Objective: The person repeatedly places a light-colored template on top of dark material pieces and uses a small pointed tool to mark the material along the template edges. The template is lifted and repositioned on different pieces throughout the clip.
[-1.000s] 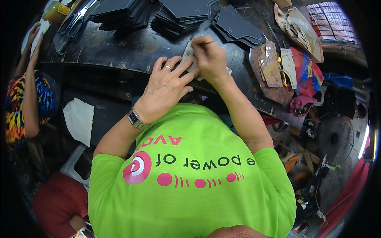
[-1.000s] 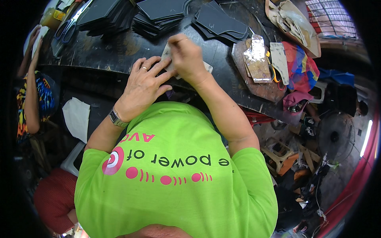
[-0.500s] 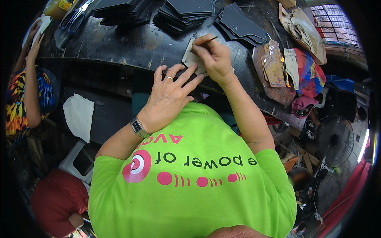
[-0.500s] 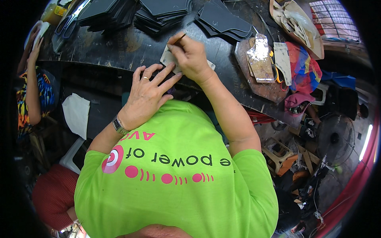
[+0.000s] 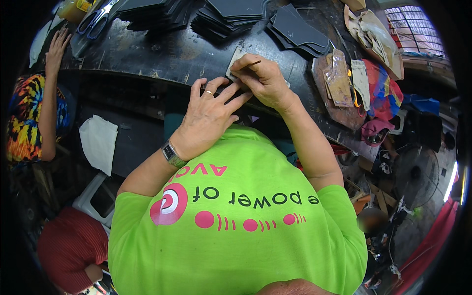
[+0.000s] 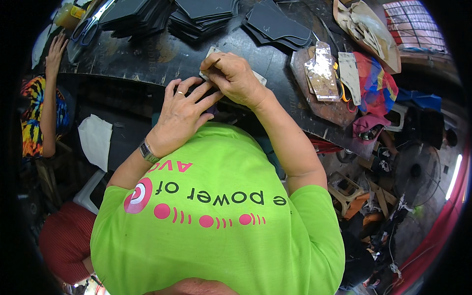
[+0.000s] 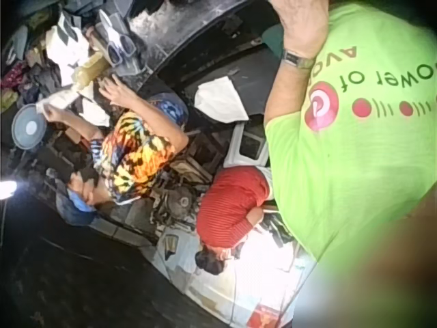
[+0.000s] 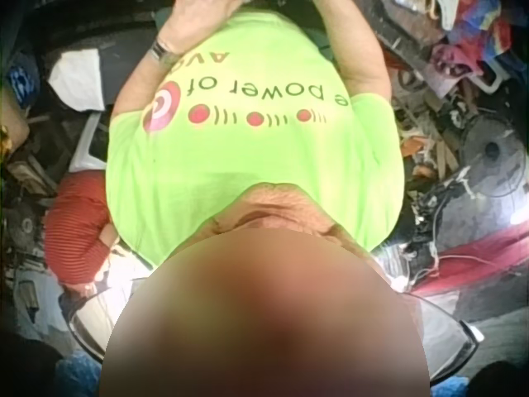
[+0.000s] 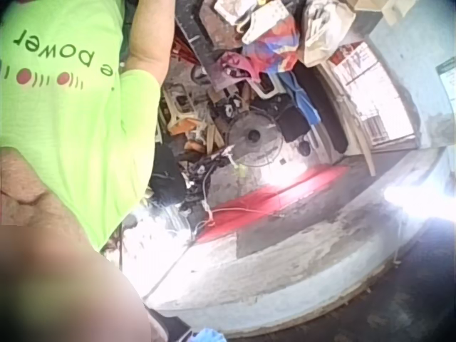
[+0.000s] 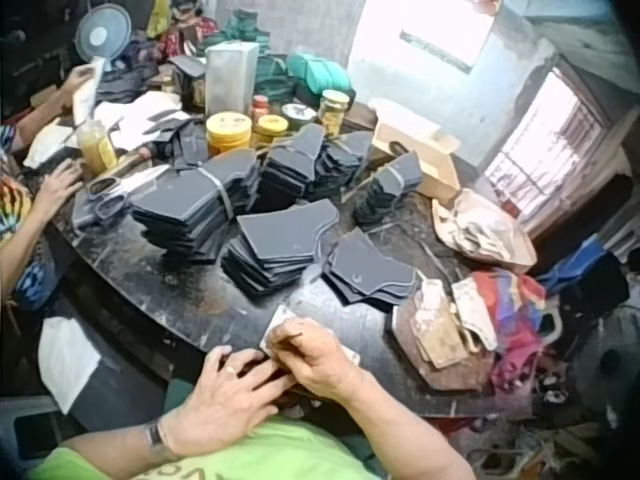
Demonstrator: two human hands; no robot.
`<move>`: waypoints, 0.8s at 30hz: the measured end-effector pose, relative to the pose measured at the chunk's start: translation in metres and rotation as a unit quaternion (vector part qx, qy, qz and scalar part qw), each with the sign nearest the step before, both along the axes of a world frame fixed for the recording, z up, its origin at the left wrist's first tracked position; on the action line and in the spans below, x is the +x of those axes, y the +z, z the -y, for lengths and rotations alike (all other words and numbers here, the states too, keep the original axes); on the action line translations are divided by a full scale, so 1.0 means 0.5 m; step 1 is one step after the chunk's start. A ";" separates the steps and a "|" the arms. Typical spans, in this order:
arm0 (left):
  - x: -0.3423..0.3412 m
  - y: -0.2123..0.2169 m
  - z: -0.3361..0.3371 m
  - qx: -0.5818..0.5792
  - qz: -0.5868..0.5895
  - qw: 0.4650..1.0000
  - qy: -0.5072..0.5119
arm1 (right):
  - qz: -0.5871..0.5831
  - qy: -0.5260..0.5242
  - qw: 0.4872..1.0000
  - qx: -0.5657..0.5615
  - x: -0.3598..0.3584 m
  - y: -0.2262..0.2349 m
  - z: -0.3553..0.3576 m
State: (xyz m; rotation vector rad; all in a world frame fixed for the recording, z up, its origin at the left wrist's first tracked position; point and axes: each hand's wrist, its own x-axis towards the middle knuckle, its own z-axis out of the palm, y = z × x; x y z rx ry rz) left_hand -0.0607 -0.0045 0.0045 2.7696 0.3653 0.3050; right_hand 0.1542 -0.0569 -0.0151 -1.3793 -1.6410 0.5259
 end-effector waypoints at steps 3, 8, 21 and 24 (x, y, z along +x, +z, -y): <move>0.002 0.003 -0.001 0.003 0.010 1.000 -0.003 | -0.104 -0.008 0.993 -0.060 0.000 0.010 0.002; 0.004 0.004 -0.002 0.005 0.006 1.000 -0.006 | -0.015 0.016 0.999 -0.033 -0.001 0.028 0.007; 0.005 0.010 0.000 -0.027 0.013 0.999 -0.014 | -0.224 -0.120 0.967 0.009 0.018 0.066 0.035; 0.007 0.014 -0.019 -0.047 0.042 0.997 -0.036 | -0.074 -0.153 0.980 -0.100 0.068 0.101 0.084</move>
